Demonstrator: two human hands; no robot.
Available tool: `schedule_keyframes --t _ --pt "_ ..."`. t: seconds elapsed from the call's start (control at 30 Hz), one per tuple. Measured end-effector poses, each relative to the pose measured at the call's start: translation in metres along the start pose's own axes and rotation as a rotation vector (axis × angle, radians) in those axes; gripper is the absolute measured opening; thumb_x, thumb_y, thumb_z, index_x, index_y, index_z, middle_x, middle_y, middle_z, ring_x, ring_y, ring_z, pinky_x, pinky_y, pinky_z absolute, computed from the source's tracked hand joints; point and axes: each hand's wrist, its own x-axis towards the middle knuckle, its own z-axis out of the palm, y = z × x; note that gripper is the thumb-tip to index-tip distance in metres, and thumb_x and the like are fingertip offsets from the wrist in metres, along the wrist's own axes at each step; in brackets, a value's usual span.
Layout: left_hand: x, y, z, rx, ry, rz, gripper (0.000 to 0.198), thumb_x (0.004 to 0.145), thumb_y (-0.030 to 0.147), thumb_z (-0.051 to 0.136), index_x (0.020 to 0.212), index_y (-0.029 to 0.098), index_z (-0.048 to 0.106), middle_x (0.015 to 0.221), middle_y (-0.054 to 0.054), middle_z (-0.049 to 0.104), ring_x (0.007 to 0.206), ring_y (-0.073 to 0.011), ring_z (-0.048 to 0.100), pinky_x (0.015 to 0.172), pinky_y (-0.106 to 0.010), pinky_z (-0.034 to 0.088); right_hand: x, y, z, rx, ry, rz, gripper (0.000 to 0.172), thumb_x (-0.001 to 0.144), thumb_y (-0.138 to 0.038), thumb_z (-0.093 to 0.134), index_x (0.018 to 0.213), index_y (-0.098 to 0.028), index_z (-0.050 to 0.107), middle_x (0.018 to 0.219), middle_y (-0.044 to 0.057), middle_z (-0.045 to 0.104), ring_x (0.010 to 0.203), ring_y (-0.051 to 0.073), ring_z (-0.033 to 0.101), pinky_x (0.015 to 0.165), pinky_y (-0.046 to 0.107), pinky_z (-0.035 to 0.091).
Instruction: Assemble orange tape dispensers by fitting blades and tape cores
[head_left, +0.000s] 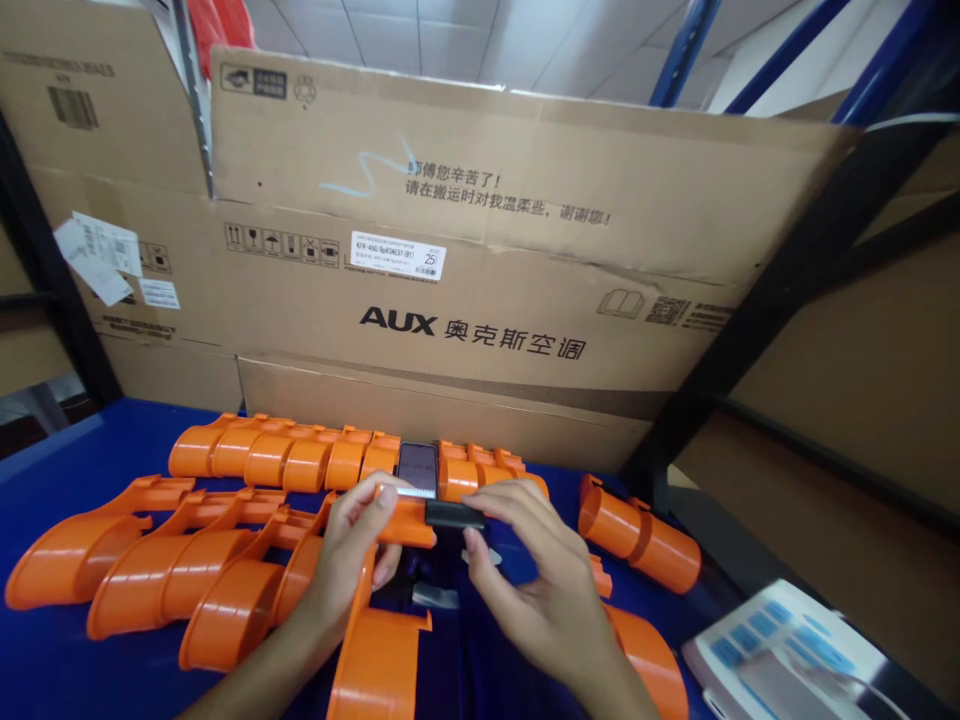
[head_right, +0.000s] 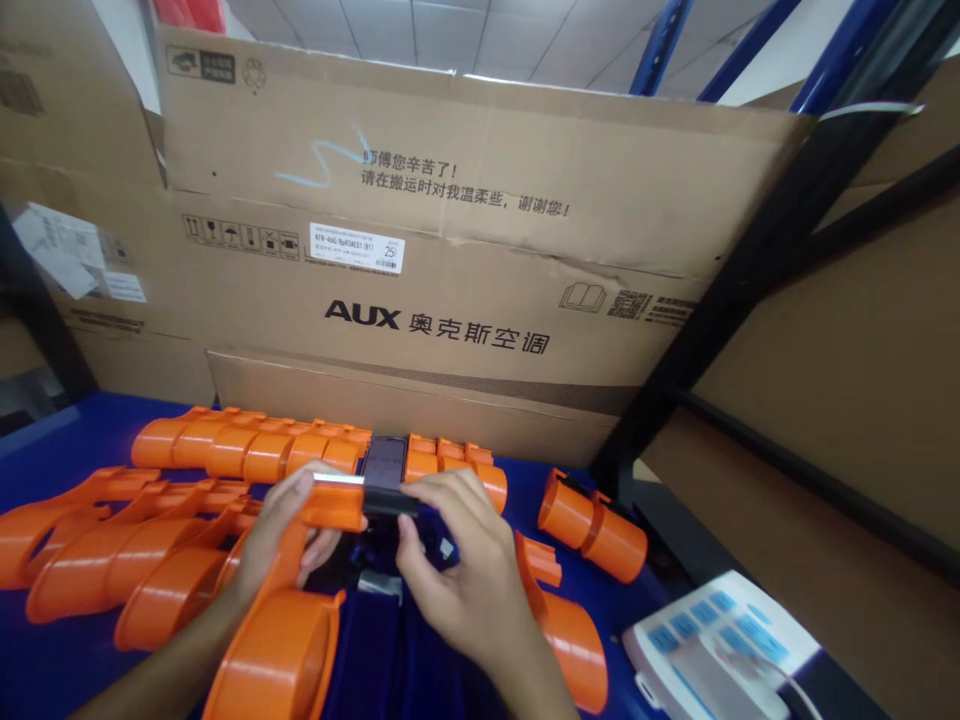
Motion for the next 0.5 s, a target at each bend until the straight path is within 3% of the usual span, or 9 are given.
schedule_keyframes --t 0.07,0.23,0.5 --pt "0.001 0.002 -0.002 -0.073 0.008 0.039 0.039 0.092 0.057 0.058 0.084 0.019 0.06 0.044 0.007 0.049 0.031 -0.0048 0.031 0.033 -0.017 0.023 0.001 0.004 -0.008 -0.05 -0.03 0.026 0.015 0.091 -0.017 0.061 0.102 -0.023 0.067 0.091 0.006 0.07 0.086 0.024 0.065 0.076 0.039 0.054" --pt "0.001 0.003 -0.002 -0.117 -0.003 0.065 0.035 0.094 0.053 0.058 0.092 0.018 0.062 0.059 0.0 0.065 0.032 -0.0043 0.034 0.034 -0.017 0.026 -0.001 0.012 -0.017 -0.088 -0.379 0.059 0.02 0.087 -0.014 0.062 0.103 -0.025 0.067 0.094 0.004 0.069 0.088 0.022 0.065 0.079 0.036 0.055" --pt "-0.001 -0.001 -0.002 -0.108 -0.015 0.045 0.033 0.093 0.05 0.061 0.092 0.018 0.063 0.047 0.005 0.053 0.032 -0.0052 0.035 0.035 -0.017 0.026 -0.006 0.011 -0.005 -0.194 -0.578 0.063 0.015 0.085 -0.016 0.068 0.098 -0.024 0.067 0.09 0.004 0.069 0.089 0.024 0.064 0.082 0.04 0.054"
